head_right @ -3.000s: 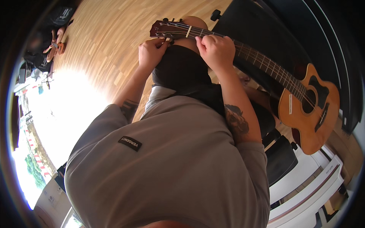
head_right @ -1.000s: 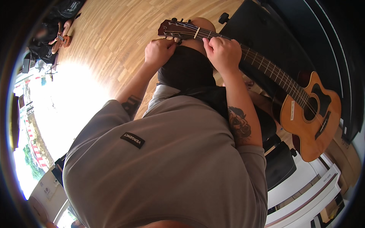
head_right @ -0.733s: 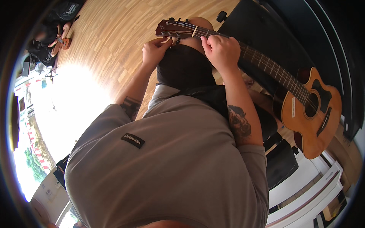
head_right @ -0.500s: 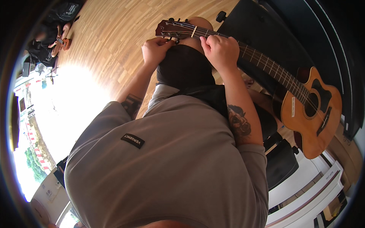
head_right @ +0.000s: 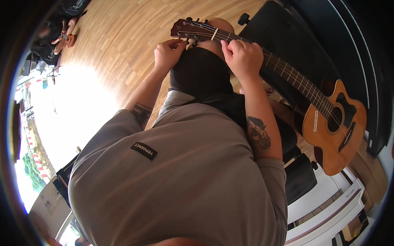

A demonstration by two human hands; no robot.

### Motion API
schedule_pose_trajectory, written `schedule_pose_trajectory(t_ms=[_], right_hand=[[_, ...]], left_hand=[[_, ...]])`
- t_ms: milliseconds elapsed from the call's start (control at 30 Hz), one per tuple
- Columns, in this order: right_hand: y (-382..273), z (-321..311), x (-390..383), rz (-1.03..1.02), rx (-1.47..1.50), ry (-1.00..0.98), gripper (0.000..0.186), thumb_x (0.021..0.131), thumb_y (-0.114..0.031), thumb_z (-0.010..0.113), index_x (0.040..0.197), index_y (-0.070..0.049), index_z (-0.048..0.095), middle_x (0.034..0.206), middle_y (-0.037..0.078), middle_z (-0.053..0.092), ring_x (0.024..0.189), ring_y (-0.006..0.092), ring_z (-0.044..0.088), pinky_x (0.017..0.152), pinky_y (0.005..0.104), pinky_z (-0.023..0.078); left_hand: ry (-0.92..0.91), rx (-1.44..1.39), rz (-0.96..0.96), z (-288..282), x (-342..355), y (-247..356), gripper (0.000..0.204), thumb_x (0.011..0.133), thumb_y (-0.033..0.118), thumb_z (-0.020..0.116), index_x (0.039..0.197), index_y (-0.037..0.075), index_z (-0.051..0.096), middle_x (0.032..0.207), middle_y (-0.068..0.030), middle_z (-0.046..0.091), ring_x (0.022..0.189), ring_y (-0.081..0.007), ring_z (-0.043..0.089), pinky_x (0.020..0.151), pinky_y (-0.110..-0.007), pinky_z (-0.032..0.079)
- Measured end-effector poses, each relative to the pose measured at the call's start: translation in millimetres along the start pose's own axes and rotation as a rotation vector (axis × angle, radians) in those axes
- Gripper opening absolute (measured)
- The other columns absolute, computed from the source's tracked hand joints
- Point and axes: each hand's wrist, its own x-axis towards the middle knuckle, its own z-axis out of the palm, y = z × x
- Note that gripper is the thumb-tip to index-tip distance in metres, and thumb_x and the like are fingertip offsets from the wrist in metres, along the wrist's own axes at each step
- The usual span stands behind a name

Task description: The person sits on the floor and tunes an acoustic guitar by hand. They adjust the tuning pegs on the headstock and pluck the strings to check the pitch.

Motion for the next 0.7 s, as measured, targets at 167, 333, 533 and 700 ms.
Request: schedule_pose_trajectory(t_ms=[167, 333, 533, 700], right_hand=[[1, 1, 0, 0.005, -0.008, -0.007, 0.044, 0.090, -0.028, 0.083, 0.062, -0.017, 0.050, 0.055, -0.002, 0.057, 0.047, 0.0240, 0.054, 0.051, 0.0389, 0.038], [4, 5, -2, 0.013, -0.011, -0.003, 0.044, 0.089, -0.028, 0.083, 0.061, -0.017, 0.051, 0.054, -0.002, 0.057, 0.046, 0.0252, 0.053, 0.050, 0.0395, 0.038], [1, 1, 1, -0.002, -0.007, 0.024, 0.045, 0.089, -0.028, 0.084, 0.061, -0.018, 0.050, 0.054, -0.002, 0.057, 0.046, 0.0248, 0.053, 0.050, 0.0397, 0.037], [-1, 1, 1, 0.019, -0.006, -0.006, 0.045, 0.090, -0.028, 0.083, 0.061, -0.018, 0.050, 0.054, -0.002, 0.057, 0.047, 0.0247, 0.053, 0.052, 0.0393, 0.038]], left_hand=[[-0.017, 0.104, 0.089, 3, 2, 4, 0.029, 0.088, 0.038, 0.078, 0.105, 0.017, 0.086, 0.086, -0.0127, 0.080, 0.081, -0.0293, 0.079, 0.079, -0.041, 0.062], [-0.144, 0.488, 0.215, 1, 1, 20, 0.024, 0.088, 0.035, 0.076, 0.108, 0.024, 0.086, 0.085, -0.0168, 0.077, 0.078, -0.0389, 0.073, 0.077, -0.047, 0.061], [-0.027, -0.032, -0.104, -3, 0, -4, 0.033, 0.089, 0.039, 0.080, 0.113, 0.017, 0.085, 0.095, -0.0125, 0.082, 0.087, -0.0264, 0.080, 0.083, -0.039, 0.061], [-0.038, -0.091, -0.170, 5, -1, -3, 0.036, 0.089, 0.040, 0.081, 0.113, 0.014, 0.085, 0.094, -0.0112, 0.083, 0.087, -0.0214, 0.080, 0.084, -0.035, 0.061]])
